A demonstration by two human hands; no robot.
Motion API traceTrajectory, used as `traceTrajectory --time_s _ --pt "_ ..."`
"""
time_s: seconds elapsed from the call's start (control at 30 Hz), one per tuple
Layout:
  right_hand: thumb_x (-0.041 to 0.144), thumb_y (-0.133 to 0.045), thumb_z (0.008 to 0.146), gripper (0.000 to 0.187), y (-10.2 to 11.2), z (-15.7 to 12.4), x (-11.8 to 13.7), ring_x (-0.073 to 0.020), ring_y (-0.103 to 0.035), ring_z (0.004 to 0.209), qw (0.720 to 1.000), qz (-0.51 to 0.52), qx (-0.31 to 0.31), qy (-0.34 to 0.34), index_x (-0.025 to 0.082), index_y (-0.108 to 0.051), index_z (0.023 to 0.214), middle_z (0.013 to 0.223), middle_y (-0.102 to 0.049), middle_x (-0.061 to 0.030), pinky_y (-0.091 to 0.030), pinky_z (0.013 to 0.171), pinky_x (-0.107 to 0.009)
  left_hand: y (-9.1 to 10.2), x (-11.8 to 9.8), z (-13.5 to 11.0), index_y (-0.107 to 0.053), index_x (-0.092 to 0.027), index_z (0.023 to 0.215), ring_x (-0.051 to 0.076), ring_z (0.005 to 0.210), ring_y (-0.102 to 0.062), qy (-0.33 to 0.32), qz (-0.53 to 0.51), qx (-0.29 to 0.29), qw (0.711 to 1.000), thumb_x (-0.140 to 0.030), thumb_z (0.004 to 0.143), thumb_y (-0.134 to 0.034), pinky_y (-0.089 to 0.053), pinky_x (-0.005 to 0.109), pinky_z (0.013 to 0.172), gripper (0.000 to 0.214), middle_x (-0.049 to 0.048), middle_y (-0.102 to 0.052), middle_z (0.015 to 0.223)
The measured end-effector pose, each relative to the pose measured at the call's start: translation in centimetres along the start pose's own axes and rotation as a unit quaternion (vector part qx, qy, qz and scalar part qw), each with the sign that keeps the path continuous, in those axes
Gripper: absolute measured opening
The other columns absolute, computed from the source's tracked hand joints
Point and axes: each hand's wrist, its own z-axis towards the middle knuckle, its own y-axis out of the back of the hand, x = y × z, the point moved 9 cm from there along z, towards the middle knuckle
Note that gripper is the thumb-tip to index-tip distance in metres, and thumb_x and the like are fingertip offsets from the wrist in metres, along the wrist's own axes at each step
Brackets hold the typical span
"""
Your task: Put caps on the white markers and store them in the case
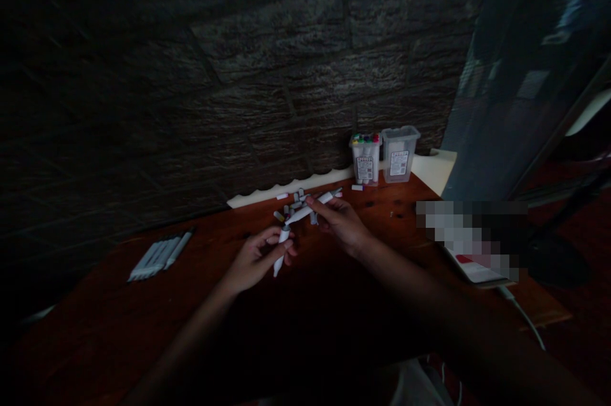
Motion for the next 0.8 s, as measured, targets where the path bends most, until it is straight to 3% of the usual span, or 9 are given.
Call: traceTrajectory --time_s 0.33,0.57,0.8 --pt "0.043 -0.074 0.072 0.026 -0.2 0.0 0.2 -0.0063 -0.027 0.049 1.0 -0.012 -0.002 0.004 0.019 -0.066 0.071 0.055 -0.042 0.0064 -0.017 0.047 -0.025 -0.2 0.1 0.0 -0.057 -0.014 0.098 0.012 0.062 -0.061 -0.005 0.014 0.002 1.0 -0.037 0.086 -0.059 -0.048 0.02 0.049 0.026 0.0054 -0.067 0.082" --pt "0.044 -0.071 0.075 0.023 -1.1 -0.6 0.4 -0.0074 -0.038 0.055 0.991 -0.125 0.024 0.026 0.022 -0.071 0.083 0.072 -0.062 0.0017 -0.025 0.049 -0.024 -0.7 0.2 0.0 -0.057 -0.015 0.095 0.011 0.06 -0.061 -0.004 0.038 0.01 0.999 -0.039 0.087 -0.058 -0.048 0.021 0.05 0.026 0.0047 -0.068 0.079" --pt "0.045 -0.07 0.076 0.024 -0.7 -0.5 -0.1 -0.0081 -0.039 0.056 0.992 -0.119 0.019 0.022 0.023 -0.071 0.086 0.072 -0.059 0.0014 -0.025 0.049 -0.024 -1.0 0.4 0.0 -0.057 -0.014 0.098 0.012 0.061 -0.062 -0.005 0.057 0.02 0.998 -0.039 0.087 -0.057 -0.049 0.022 0.05 0.027 0.0048 -0.068 0.08"
